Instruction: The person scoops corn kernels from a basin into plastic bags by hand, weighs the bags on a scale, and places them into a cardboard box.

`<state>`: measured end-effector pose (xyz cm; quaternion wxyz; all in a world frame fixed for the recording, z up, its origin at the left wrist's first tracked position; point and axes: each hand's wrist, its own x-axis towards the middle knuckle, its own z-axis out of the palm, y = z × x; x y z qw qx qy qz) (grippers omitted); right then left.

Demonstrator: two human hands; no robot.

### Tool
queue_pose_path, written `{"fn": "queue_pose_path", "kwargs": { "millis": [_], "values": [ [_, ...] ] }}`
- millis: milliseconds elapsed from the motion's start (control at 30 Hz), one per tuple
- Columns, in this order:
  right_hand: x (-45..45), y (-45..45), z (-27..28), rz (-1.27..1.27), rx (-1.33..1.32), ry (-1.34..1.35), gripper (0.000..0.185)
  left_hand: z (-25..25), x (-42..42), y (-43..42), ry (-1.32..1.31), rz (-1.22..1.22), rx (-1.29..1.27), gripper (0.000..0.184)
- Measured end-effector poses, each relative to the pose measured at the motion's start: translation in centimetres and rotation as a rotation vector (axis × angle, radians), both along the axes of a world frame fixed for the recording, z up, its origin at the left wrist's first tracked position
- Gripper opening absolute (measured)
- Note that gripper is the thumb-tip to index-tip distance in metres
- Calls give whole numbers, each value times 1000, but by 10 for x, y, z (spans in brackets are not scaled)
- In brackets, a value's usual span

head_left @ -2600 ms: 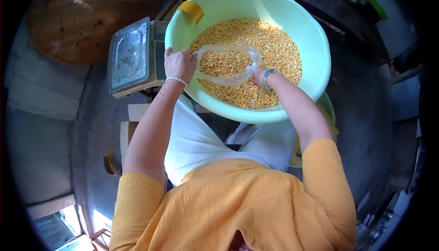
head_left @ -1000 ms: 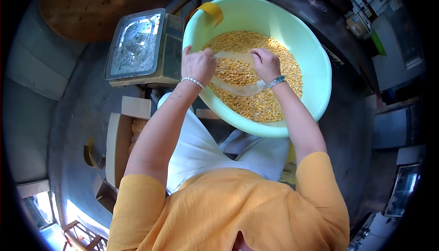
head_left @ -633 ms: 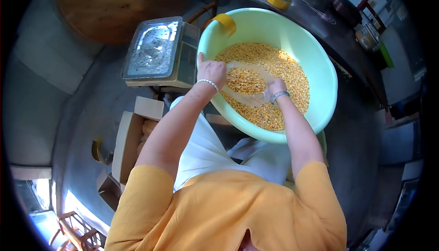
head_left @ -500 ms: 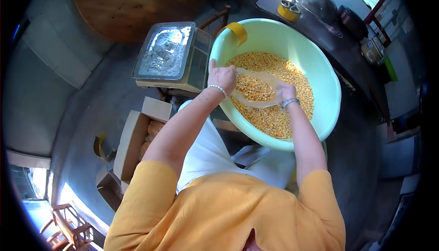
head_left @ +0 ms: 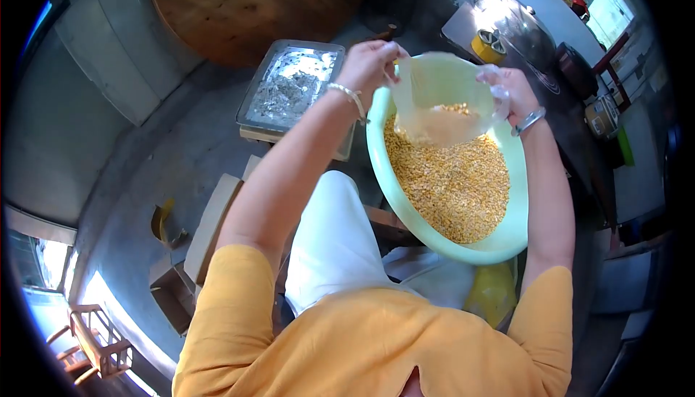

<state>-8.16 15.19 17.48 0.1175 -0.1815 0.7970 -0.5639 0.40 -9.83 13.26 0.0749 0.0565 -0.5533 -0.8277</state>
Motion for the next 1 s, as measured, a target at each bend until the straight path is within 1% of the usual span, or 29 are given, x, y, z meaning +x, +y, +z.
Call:
{"fn": "queue_pose_path", "kwargs": {
  "millis": [100,133,200,267,300,333,400,467,500,533,567,600,633,667,700,767,800,833,933,967,1000],
  "values": [
    [-27,-43,6,51,-74,-60,13,26,16,-45,59,76,7,15],
    [-39,-61,2,72,-21,-56,13,28,18,-60,47,129,-19,18],
    [-55,-100,-14,113,82,-51,14,21,19,-95,65,157,-22,19],
    [-43,-148,-19,106,166,-78,16,13,23,-129,54,145,-19,19],
    [-38,-170,-22,96,185,-80,18,9,25,-139,6,246,7,17],
    [-33,-191,-25,84,202,-84,19,1,25,-156,-22,264,30,18],
    [-37,-230,-43,40,190,-99,20,-13,30,-176,-55,347,-17,19],
    [-65,-263,-84,20,131,-118,21,-27,33,-190,-109,404,-86,20],
    [-58,-273,-91,-17,131,-82,21,-36,33,-198,-137,435,-119,20],
    [-69,-281,-112,8,238,25,24,-55,28,-208,-159,472,-165,18],
    [-83,-284,-140,21,300,58,26,-74,25,-216,-203,488,-242,17],
    [-85,-286,-148,26,344,42,27,-94,23,-223,-250,500,-320,17],
    [-86,-288,-156,33,387,26,29,-114,23,-229,-283,507,-366,20],
    [-73,-284,-148,32,412,-38,30,-132,23,-235,-317,512,-412,24],
    [-63,-282,-144,29,435,-104,31,-136,25,-235,-378,518,-478,20],
    [-65,-273,-148,86,465,261,31,-140,31,-232,-395,665,-838,18],
    [-64,-267,-149,114,478,445,31,-133,37,-223,-399,736,-1018,17],
    [-48,-258,-128,159,497,497,28,-121,44,-209,-284,834,-1127,16],
    [-25,-229,-124,165,352,586,21,-104,44,-185,341,917,-1518,15],
    [-15,-217,-124,191,313,600,20,-102,38,-176,438,847,-1509,12],
    [-6,-203,-123,217,275,617,19,-101,36,-164,339,713,-1528,10]
  ]
}}
